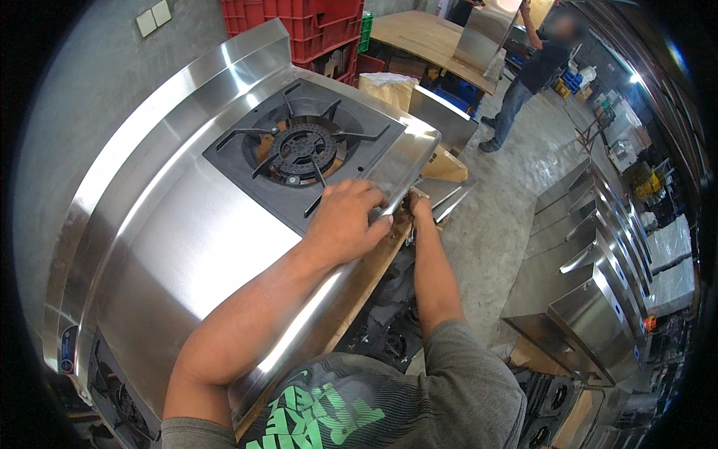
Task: The person assembles a stainless steel gas stove by placing a burner grate into the cutout, tapping it with a rubber mallet, and securing it with screws. They then attach a metal trim piece and handle copper gas pipes with a small metal fitting.
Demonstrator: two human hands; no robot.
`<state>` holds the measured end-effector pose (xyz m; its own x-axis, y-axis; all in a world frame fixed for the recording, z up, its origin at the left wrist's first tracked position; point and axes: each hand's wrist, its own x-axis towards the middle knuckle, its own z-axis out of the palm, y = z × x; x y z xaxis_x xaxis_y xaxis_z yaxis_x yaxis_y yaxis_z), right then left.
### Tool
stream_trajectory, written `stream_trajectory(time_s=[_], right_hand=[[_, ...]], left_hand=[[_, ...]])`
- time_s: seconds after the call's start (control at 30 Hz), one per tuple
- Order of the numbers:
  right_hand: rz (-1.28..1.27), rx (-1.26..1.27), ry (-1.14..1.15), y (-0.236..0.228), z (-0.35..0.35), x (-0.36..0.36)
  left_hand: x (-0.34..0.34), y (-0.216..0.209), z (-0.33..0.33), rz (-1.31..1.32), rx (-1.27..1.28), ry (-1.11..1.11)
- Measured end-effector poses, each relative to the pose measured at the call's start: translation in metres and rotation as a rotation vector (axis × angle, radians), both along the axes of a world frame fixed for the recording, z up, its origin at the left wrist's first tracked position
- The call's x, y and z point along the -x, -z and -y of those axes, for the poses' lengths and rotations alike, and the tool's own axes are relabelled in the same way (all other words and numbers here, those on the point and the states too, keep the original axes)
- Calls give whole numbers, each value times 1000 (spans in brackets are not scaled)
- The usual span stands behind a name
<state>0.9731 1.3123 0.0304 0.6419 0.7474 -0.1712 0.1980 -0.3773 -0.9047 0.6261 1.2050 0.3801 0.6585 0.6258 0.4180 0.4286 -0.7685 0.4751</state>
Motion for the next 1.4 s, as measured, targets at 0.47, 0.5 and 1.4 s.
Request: stream_trajectory(time_s=[0.47,0.5,1.4], right_hand=[[-275,-127,120,-32,22,19],[-241,-77,77,-15,13,9],[-164,-88,-17,20,1,-4]], left_hand=[[-1,2,-1,15,-7,-2],[-1,3,-1,15,-1,-1],[0,1,-1,7,-33,-10]])
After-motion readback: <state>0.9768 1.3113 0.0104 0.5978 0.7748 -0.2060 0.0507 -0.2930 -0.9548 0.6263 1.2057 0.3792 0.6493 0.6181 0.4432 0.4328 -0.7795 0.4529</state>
